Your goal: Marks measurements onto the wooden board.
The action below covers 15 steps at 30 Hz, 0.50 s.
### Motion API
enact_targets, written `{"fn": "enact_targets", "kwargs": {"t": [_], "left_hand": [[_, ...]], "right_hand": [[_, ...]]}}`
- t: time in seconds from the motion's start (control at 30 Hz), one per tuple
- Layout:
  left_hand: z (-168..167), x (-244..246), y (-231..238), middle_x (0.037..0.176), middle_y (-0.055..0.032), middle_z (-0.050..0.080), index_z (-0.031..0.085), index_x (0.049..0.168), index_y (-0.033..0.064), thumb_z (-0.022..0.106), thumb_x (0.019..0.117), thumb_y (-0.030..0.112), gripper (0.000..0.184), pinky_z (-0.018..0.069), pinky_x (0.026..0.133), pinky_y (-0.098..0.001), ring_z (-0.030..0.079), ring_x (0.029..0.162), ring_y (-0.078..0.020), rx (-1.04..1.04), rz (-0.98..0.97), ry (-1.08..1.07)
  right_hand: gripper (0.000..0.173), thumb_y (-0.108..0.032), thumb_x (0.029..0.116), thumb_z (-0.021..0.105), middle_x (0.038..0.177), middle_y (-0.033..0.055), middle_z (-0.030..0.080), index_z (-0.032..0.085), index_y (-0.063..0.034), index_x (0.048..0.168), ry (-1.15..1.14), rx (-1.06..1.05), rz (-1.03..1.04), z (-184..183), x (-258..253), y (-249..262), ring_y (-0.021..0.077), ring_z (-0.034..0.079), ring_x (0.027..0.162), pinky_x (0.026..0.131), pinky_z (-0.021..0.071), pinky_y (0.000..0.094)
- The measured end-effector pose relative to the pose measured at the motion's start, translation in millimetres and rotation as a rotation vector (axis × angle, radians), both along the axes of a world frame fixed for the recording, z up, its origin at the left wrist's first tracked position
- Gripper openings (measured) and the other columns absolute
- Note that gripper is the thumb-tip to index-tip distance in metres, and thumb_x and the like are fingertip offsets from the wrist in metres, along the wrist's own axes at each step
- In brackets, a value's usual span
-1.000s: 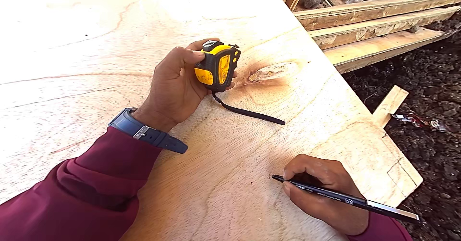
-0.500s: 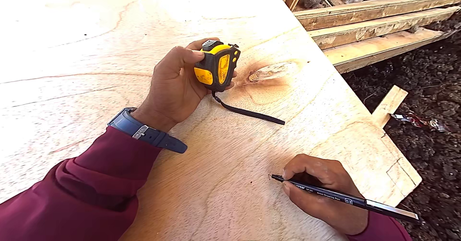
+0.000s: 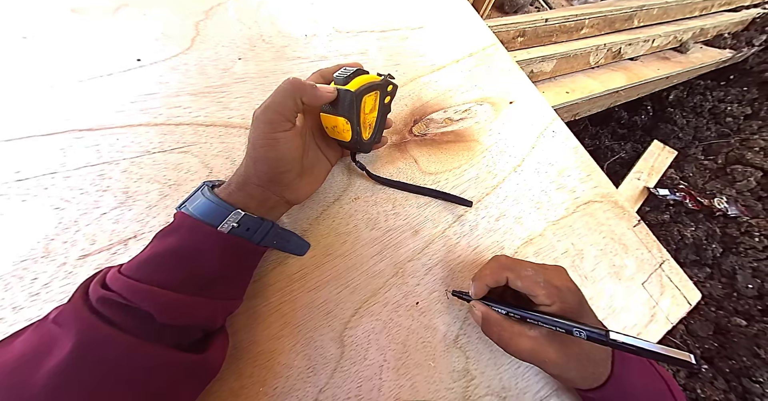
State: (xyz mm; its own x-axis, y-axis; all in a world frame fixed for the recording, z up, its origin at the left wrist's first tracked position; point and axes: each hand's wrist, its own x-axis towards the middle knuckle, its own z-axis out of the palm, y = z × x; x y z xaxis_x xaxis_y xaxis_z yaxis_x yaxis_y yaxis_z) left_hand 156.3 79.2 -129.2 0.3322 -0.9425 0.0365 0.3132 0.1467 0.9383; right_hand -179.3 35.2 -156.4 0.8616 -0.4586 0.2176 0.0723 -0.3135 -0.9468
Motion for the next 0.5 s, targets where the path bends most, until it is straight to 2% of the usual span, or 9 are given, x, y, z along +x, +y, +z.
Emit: {"fn": "enact_targets", "kwargs": {"t": [0.2, 0.33, 0.5], "left_hand": [[0.5, -0.5, 0.4, 0.138, -0.0138, 0.059, 0.049, 0.146, 0.0157, 0.028, 0.1042, 0.03, 0.049, 0.0551, 0.097, -0.051, 0.062, 0.122, -0.0321, 0.012, 0.006, 0.012], [0.9, -0.9, 0.3, 0.134, -0.0145, 0.061, 0.049, 0.145, 0.0151, 0.027, 0.1042, 0.029, 0.048, 0.0565, 0.095, -0.0487, 0.064, 0.118, -0.0312, 0.01, 0.011, 0.002], [0.0, 0.1, 0.1, 0.135, -0.0137, 0.061, 0.048, 0.146, 0.0149, 0.028, 0.1041, 0.029, 0.049, 0.0563, 0.096, -0.0483, 0.064, 0.118, -0.0302, -0.003, -0.009, -0.005]], "right_hand": [[0.005, -0.008, 0.0914, 0.07, 0.079, 0.0, 0.067, 0.07, -0.0043, 0.096, 0.009, -0.002, 0.001, 0.0, -0.4, -0.2, 0.001, 0.06, 0.066, 0.056, 0.0517, 0.0147], [0.006, -0.008, 0.0914, 0.07, 0.08, 0.0003, 0.067, 0.07, -0.0041, 0.096, 0.008, -0.005, 0.003, 0.1, -0.3, -0.5, 0.0011, 0.061, 0.065, 0.056, 0.0522, 0.015], [0.005, -0.008, 0.0915, 0.07, 0.08, 0.0007, 0.067, 0.07, -0.0037, 0.095, 0.004, -0.006, 0.014, -0.7, -0.7, -1.0, 0.0014, 0.061, 0.066, 0.057, 0.0532, 0.0154]]}}
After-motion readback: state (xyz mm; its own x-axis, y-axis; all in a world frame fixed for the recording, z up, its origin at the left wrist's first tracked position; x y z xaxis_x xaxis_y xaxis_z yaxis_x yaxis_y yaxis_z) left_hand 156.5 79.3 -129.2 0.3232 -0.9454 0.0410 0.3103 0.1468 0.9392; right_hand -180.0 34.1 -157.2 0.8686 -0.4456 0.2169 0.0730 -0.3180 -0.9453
